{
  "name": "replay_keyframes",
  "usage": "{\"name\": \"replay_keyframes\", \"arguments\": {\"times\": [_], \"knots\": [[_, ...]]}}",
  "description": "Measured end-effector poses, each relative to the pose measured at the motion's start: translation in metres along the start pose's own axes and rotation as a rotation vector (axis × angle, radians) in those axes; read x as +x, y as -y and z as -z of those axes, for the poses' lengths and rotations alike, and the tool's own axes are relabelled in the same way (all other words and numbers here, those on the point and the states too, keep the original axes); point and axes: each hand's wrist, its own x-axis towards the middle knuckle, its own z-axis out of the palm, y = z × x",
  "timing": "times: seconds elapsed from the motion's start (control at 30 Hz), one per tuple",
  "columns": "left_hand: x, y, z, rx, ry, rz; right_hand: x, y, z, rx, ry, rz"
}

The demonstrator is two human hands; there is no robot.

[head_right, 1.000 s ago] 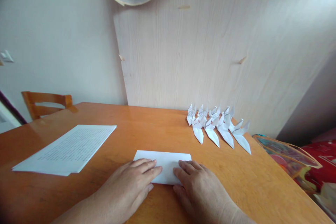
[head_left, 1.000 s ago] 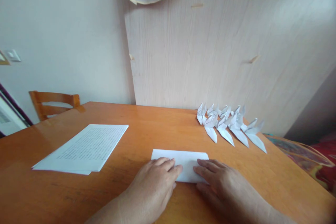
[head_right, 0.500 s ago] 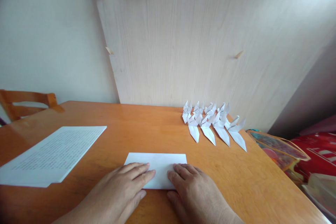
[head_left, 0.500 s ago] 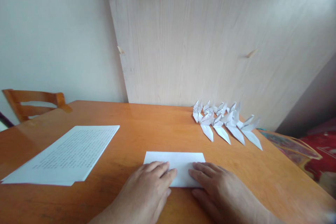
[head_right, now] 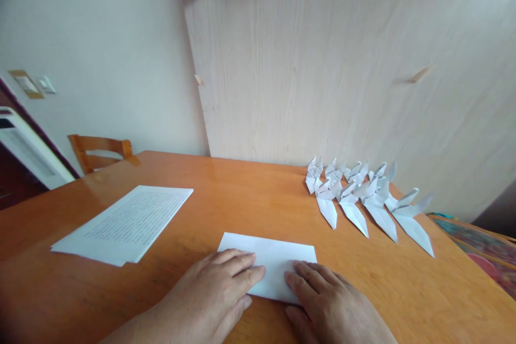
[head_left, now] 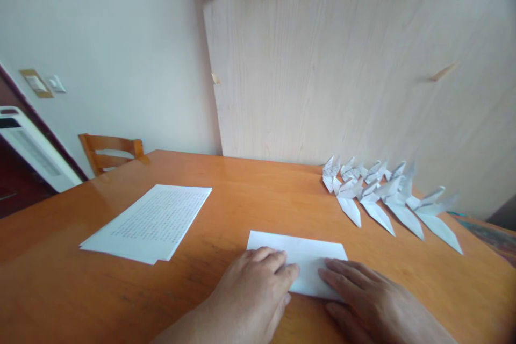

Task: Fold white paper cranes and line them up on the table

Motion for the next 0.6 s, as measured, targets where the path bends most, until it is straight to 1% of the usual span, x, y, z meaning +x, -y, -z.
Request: {"name": "replay_keyframes", "arguments": {"times": [0.23,0.6], "knots": [[0.000,0.002,-0.002,-0.015,-0.004,-0.009,-0.004,-0.010,-0.006,-0.039,-0.035,0.055],[-0.001,0.000,-0.002,-0.006,-0.015,-0.001,-0.002,-0.014,-0.010,-0.057,-0.005,0.051]]}}
